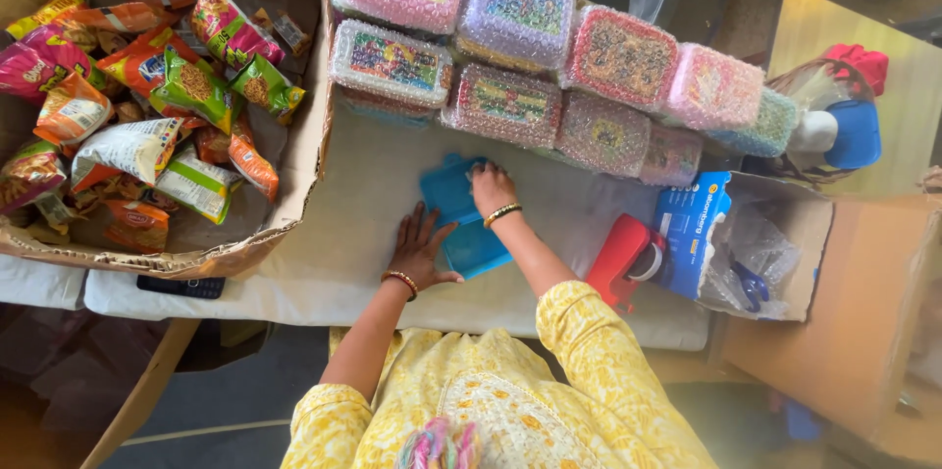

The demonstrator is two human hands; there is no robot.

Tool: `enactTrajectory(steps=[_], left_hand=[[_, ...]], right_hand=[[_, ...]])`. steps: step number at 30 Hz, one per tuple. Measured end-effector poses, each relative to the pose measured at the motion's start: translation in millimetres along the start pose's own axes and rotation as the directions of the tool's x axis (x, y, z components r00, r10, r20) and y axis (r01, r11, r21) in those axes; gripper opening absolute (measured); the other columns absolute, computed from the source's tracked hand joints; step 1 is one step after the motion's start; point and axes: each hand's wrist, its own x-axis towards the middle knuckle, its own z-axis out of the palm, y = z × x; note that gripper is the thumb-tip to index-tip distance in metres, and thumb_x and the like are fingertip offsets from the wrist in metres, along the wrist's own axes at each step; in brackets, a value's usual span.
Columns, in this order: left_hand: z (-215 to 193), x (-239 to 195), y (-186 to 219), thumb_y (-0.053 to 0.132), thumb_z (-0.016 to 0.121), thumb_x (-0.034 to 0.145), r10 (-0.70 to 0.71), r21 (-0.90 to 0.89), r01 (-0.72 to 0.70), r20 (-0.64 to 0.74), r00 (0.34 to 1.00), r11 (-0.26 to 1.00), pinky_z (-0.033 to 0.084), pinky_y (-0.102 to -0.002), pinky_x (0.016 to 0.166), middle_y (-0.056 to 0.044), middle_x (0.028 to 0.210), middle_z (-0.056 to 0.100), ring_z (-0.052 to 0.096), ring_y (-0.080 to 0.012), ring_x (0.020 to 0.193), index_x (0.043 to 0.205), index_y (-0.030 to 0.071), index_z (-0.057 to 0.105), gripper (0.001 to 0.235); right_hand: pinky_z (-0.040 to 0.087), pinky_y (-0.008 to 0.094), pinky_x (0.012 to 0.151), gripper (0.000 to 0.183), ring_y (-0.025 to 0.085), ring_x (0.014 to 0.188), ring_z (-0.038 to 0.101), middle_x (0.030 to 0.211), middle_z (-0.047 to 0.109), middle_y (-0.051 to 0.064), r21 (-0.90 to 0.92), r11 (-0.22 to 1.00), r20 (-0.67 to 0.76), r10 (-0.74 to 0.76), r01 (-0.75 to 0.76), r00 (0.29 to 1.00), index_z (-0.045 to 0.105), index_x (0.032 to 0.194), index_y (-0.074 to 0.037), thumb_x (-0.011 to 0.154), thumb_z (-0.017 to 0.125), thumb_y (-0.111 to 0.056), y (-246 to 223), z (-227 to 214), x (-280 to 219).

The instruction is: Wiping a blue plastic container with a cloth on a store counter.

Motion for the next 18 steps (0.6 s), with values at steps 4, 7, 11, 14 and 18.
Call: enactTrajectory(steps=[4, 7, 11, 14, 18], left_hand=[[0.8, -0.8, -1.1, 0.081, 0.078, 0.053, -0.002, 0.003, 0.002, 0.002, 1.000, 1.000, 0.006, -0.059, 0.124, -0.012, 0.167, 0.017, -0.001, -0.0387, 0.156, 0.154, 0.034, 0.032, 0.121], [3.0, -0.6, -3.2, 0.080, 0.079, 0.054, 0.006, -0.012, -0.006, 0.000, 1.000, 1.000, 0.006, -0.059, 0.123, -0.013, 0.167, 0.017, -0.001, -0.0394, 0.155, 0.155, 0.034, 0.032, 0.120], [-0.2, -0.9, -3.6, 0.079, 0.080, 0.054, 0.024, -0.030, -0.024, -0.021, 1.000, 0.999, 0.006, -0.060, 0.123, -0.013, 0.167, 0.018, 0.000, -0.0398, 0.155, 0.154, 0.036, 0.034, 0.119], [4.3, 0.0, -7.2, 0.079, 0.081, 0.054, 0.031, -0.030, -0.031, -0.028, 0.999, 0.999, 0.006, -0.060, 0.123, -0.013, 0.166, 0.019, 0.000, -0.0402, 0.155, 0.154, 0.034, 0.034, 0.119], [10.4, 1.7, -10.3, 0.078, 0.081, 0.055, 0.037, -0.023, -0.037, -0.009, 0.999, 0.999, 0.005, -0.061, 0.122, -0.015, 0.167, 0.018, -0.001, -0.0416, 0.155, 0.153, 0.030, 0.035, 0.118]], right_hand=[[0.057, 0.047, 0.083, 0.018, 0.037, 0.094, 0.067, 0.104, 0.066, 0.018, 0.131, 0.989, -0.047, -0.055, 0.061, 0.997, 0.070, 0.104, -0.005, 0.090, 0.061, -0.012, 1.1, -19.3, -18.6], [0.055, 0.048, 0.085, 0.019, 0.037, 0.097, 0.066, 0.104, 0.067, 0.016, 0.236, 0.971, -0.162, 0.013, 0.026, 0.987, 0.073, 0.101, -0.007, 0.086, 0.066, -0.016, -2.3, -20.6, -12.7], [0.054, 0.046, 0.089, 0.019, 0.037, 0.101, 0.064, 0.108, 0.067, 0.015, 0.290, 0.957, -0.282, 0.078, 0.008, 0.956, 0.075, 0.100, -0.010, 0.081, 0.071, -0.015, -18.4, -0.2, 1.7], [0.052, 0.046, 0.090, 0.022, 0.035, 0.102, 0.064, 0.109, 0.066, 0.013, 0.372, 0.919, -0.267, -0.033, 0.135, 0.963, 0.075, 0.097, -0.010, 0.076, 0.076, -0.019, -33.0, -11.4, -8.9], [0.052, 0.045, 0.092, 0.027, 0.034, 0.103, 0.063, 0.110, 0.067, 0.011, 0.465, 0.832, -0.231, -0.215, 0.302, 0.949, 0.077, 0.105, -0.010, 0.079, 0.073, -0.013, -42.1, -11.7, -14.0]])
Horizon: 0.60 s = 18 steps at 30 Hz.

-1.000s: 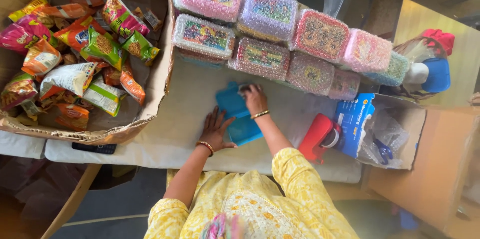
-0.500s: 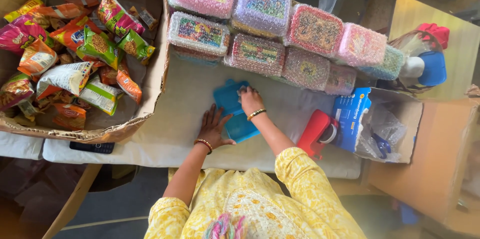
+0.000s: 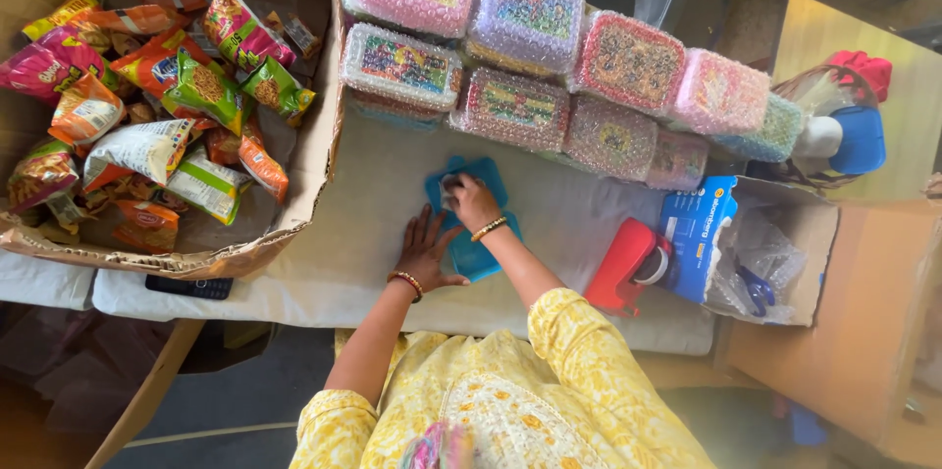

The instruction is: Wiping a blue plastic container with a cloth on a store counter.

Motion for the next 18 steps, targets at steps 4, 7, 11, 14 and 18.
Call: enactTrajectory(steps=[4, 7, 11, 14, 18], left_hand=[[-2.6, 3.4, -0.8, 0.077, 0.082, 0.053, -0.018, -0.009, 0.018, 0.019, 1.000, 1.000, 0.005, -0.061, 0.122, -0.016, 0.166, 0.017, -0.002, -0.0418, 0.155, 0.153, 0.028, 0.035, 0.120], [0.1, 1.5, 0.0, 0.078, 0.082, 0.054, -0.039, 0.004, 0.039, 0.029, 0.999, 0.999, 0.006, -0.060, 0.124, -0.017, 0.166, 0.019, 0.000, -0.0410, 0.156, 0.150, 0.026, 0.037, 0.118], [-2.2, 1.9, 1.9, 0.077, 0.083, 0.054, -0.040, 0.000, 0.040, 0.043, 0.998, 0.999, 0.006, -0.061, 0.123, -0.015, 0.164, 0.020, 0.000, -0.0405, 0.156, 0.152, 0.027, 0.035, 0.120], [-5.3, 0.2, 3.6, 0.075, 0.084, 0.053, -0.032, -0.018, 0.033, 0.025, 0.999, 0.999, 0.007, -0.061, 0.122, -0.013, 0.165, 0.020, 0.001, -0.0399, 0.156, 0.155, 0.031, 0.034, 0.121], [-11.2, -1.2, 8.4, 0.076, 0.083, 0.052, -0.029, -0.015, 0.029, 0.002, 1.000, 0.999, 0.008, -0.061, 0.122, -0.013, 0.166, 0.018, 0.002, -0.0399, 0.155, 0.155, 0.034, 0.033, 0.122]], right_hand=[[0.052, 0.044, 0.093, 0.018, 0.031, 0.102, 0.064, 0.107, 0.069, 0.008, 0.017, 0.981, -0.049, 0.193, -0.192, 0.980, 0.079, 0.099, -0.013, 0.083, 0.072, -0.012, -15.7, 4.2, 18.4], [0.051, 0.042, 0.097, 0.022, 0.032, 0.107, 0.063, 0.110, 0.070, 0.008, 0.101, 0.994, -0.044, -0.029, 0.033, 0.999, 0.077, 0.099, -0.011, 0.079, 0.070, -0.010, -17.2, 5.4, 11.0], [0.049, 0.044, 0.092, 0.022, 0.030, 0.108, 0.063, 0.104, 0.070, 0.005, 0.003, 0.993, 0.106, -0.121, 0.122, 0.987, 0.078, 0.092, -0.016, 0.072, 0.070, -0.012, -31.4, -34.1, 13.0], [0.048, 0.047, 0.084, 0.024, 0.030, 0.105, 0.063, 0.099, 0.070, 0.005, -0.165, 0.973, 0.122, -0.140, 0.159, 0.983, 0.081, 0.087, -0.022, 0.067, 0.068, -0.017, -27.5, -53.4, 11.9], [0.051, 0.042, 0.092, 0.019, 0.025, 0.108, 0.064, 0.109, 0.069, 0.001, -0.280, 0.960, -0.065, -0.007, -0.012, 0.998, 0.076, 0.095, -0.020, 0.089, 0.059, -0.015, 22.5, -40.9, 4.2]])
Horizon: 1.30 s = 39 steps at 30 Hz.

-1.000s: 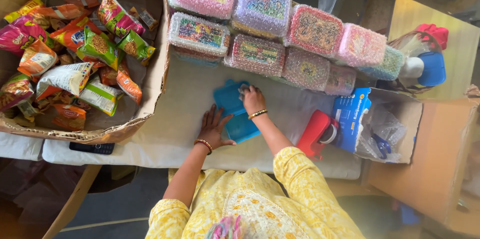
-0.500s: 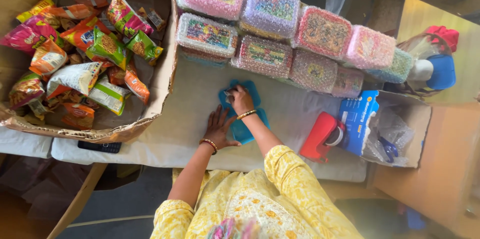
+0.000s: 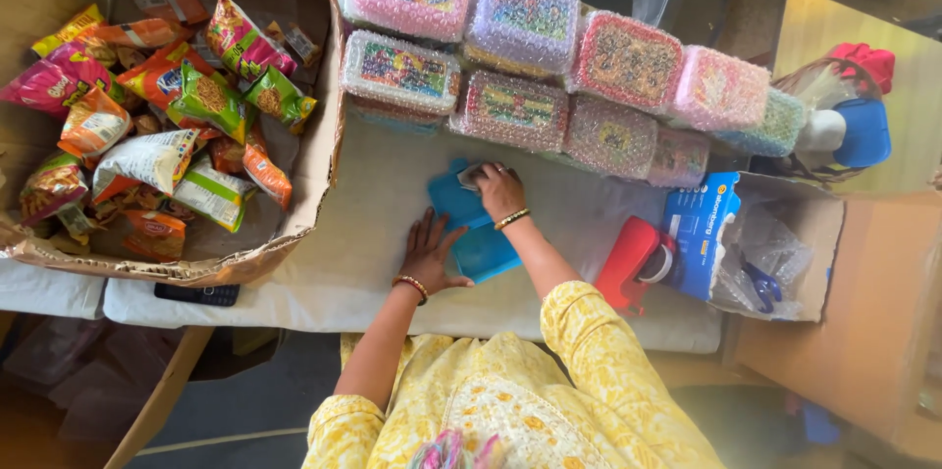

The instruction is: Wiping a blue plastic container with a cloth on a store counter.

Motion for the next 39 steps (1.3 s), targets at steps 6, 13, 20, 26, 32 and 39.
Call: enactTrajectory(steps=[6, 13, 20, 26, 32, 39], left_hand=[[2.8, 0.0, 0.6, 0.079, 0.081, 0.054, -0.001, -0.001, 0.001, -0.023, 1.000, 1.000, 0.008, -0.061, 0.123, -0.012, 0.166, 0.018, 0.002, -0.0395, 0.156, 0.155, 0.033, 0.033, 0.121], [9.1, -0.2, -2.3, 0.078, 0.081, 0.053, -0.007, 0.022, 0.007, 0.007, 1.000, 1.000, 0.007, -0.061, 0.123, -0.011, 0.169, 0.010, 0.000, -0.0394, 0.156, 0.156, 0.034, 0.032, 0.122], [4.4, -3.9, 1.4, 0.072, 0.087, 0.049, -0.023, -0.012, 0.022, -0.080, 0.997, 1.000, 0.008, -0.062, 0.122, -0.021, 0.169, 0.001, -0.002, -0.0423, 0.155, 0.154, 0.041, 0.034, 0.121], [5.8, -2.9, -1.9, 0.071, 0.087, 0.050, -0.053, -0.028, 0.053, -0.010, 0.999, 0.998, 0.005, -0.063, 0.122, -0.028, 0.167, 0.001, -0.005, -0.0430, 0.156, 0.154, 0.035, 0.038, 0.121], [10.6, 2.7, -5.6, 0.075, 0.086, 0.051, -0.052, -0.001, 0.052, 0.021, 0.998, 0.999, 0.002, -0.063, 0.122, -0.030, 0.165, 0.004, -0.006, -0.0425, 0.156, 0.153, 0.028, 0.039, 0.121], [-3.7, -1.1, 5.2, 0.074, 0.086, 0.049, -0.050, 0.000, 0.050, 0.001, 0.999, 0.999, 0.002, -0.063, 0.121, -0.026, 0.167, 0.002, -0.004, -0.0408, 0.155, 0.155, 0.039, 0.035, 0.123]], right_hand=[[0.055, 0.044, 0.087, 0.014, 0.029, 0.102, 0.065, 0.109, 0.068, 0.010, -0.127, 0.992, 0.031, 0.033, -0.029, 0.999, 0.070, 0.098, -0.013, 0.092, 0.057, -0.016, 10.2, 15.3, -2.9], [0.057, 0.046, 0.080, 0.021, 0.033, 0.100, 0.067, 0.107, 0.067, 0.014, -0.189, 0.978, 0.284, 0.135, -0.083, 0.949, 0.069, 0.105, -0.013, 0.085, 0.064, -0.014, -9.6, 11.9, -21.6], [0.055, 0.049, 0.082, 0.024, 0.037, 0.094, 0.066, 0.101, 0.068, 0.011, 0.183, 0.959, 0.103, 0.200, -0.216, 0.974, 0.071, 0.105, -0.015, 0.081, 0.072, -0.018, -17.2, 11.0, -16.1], [0.053, 0.048, 0.090, 0.030, 0.038, 0.102, 0.064, 0.108, 0.068, 0.011, 0.235, 0.954, 0.028, 0.184, -0.185, 0.983, 0.071, 0.109, -0.016, 0.079, 0.071, -0.012, -48.7, 34.3, 2.8], [0.051, 0.047, 0.094, 0.045, 0.039, 0.109, 0.060, 0.114, 0.066, 0.016, 0.295, 0.955, 0.186, -0.045, -0.012, 0.981, 0.070, 0.117, -0.015, 0.074, 0.065, -0.005, -49.6, 16.5, -1.9], [0.054, 0.046, 0.087, 0.034, 0.034, 0.100, 0.065, 0.098, 0.067, 0.010, 0.285, 0.958, 0.514, -0.114, -0.044, 0.850, 0.080, 0.103, -0.023, 0.076, 0.066, -0.007, -1.8, -27.6, 4.8]])
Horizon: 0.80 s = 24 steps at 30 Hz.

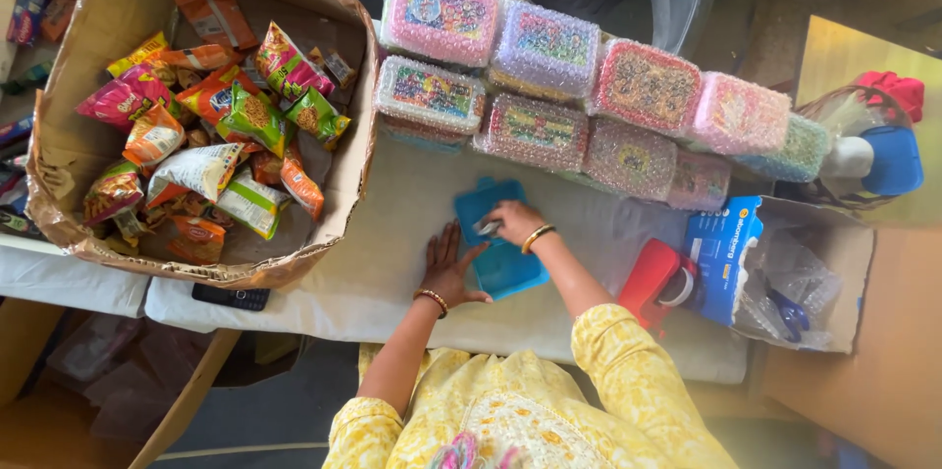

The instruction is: Wiping a blue plastic container with a cloth on a store counter.

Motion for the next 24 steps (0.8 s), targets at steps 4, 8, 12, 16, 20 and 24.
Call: enactTrajectory(steps=[4, 8, 12, 16, 20, 24], left_hand=[[3.2, -3.0, -1.7, 0.075, 0.086, 0.050, 0.017, 0.010, -0.017, -0.029, 0.999, 1.000, 0.002, -0.063, 0.122, -0.024, 0.168, 0.002, -0.003, -0.0404, 0.157, 0.155, 0.042, 0.034, 0.122], [8.6, -1.3, -4.5, 0.074, 0.086, 0.049, 0.003, 0.018, -0.003, -0.025, 1.000, 1.000, 0.002, -0.063, 0.122, -0.024, 0.168, -0.003, -0.006, -0.0431, 0.155, 0.154, 0.039, 0.036, 0.122], [13.3, 1.0, -6.5, 0.075, 0.086, 0.051, -0.037, 0.055, 0.035, 0.040, 0.999, 0.998, 0.001, -0.064, 0.123, -0.022, 0.168, -0.003, -0.007, -0.0413, 0.156, 0.154, 0.033, 0.035, 0.123], [6.1, -0.2, -2.1, 0.076, 0.086, 0.050, -0.011, 0.057, 0.011, 0.004, 1.000, 0.998, 0.002, -0.065, 0.121, -0.023, 0.168, -0.004, -0.006, -0.0423, 0.155, 0.156, 0.037, 0.033, 0.124], [9.8, -0.9, -3.0, 0.077, 0.084, 0.049, 0.008, 0.048, -0.006, -0.046, 0.999, 0.999, 0.003, -0.065, 0.120, -0.021, 0.168, -0.003, -0.003, -0.0427, 0.155, 0.155, 0.043, 0.034, 0.123], [15.6, 0.5, -7.0, 0.079, 0.083, 0.047, 0.033, 0.066, -0.027, -0.079, 0.996, 0.997, 0.003, -0.066, 0.120, -0.021, 0.168, -0.002, -0.002, -0.0434, 0.154, 0.155, 0.042, 0.033, 0.125]], right_hand=[[0.055, 0.046, 0.086, 0.027, 0.035, 0.097, 0.065, 0.099, 0.066, 0.011, -0.081, 0.980, -0.389, 0.139, -0.183, 0.911, 0.079, 0.100, -0.020, 0.076, 0.071, -0.011, 5.4, 11.7, 12.2], [0.055, 0.046, 0.086, 0.025, 0.034, 0.099, 0.066, 0.105, 0.068, 0.010, 0.050, 0.989, -0.431, 0.146, -0.139, 0.890, 0.078, 0.100, -0.017, 0.075, 0.072, -0.012, -13.4, 46.7, 29.2], [0.055, 0.045, 0.088, 0.029, 0.035, 0.101, 0.065, 0.103, 0.067, 0.012, 0.061, 0.998, -0.367, -0.002, 0.027, 0.930, 0.077, 0.104, -0.015, 0.078, 0.067, -0.008, -38.6, 52.6, 18.2], [0.055, 0.045, 0.088, 0.028, 0.034, 0.099, 0.066, 0.100, 0.067, 0.010, 0.044, 0.987, -0.223, -0.140, 0.154, 0.965, 0.077, 0.100, -0.015, 0.075, 0.068, -0.008, -6.4, 26.6, 0.0], [0.054, 0.044, 0.089, 0.024, 0.032, 0.098, 0.064, 0.099, 0.068, 0.008, -0.173, 0.983, -0.394, -0.008, -0.065, 0.919, 0.078, 0.096, -0.017, 0.080, 0.063, -0.008, 19.5, 19.6, 5.3], [0.053, 0.044, 0.088, 0.022, 0.025, 0.102, 0.064, 0.098, 0.069, 0.005, -0.364, 0.929, -0.477, -0.246, 0.065, 0.844, 0.075, 0.099, -0.014, 0.086, 0.057, -0.012, 8.7, 24.2, 14.7]])
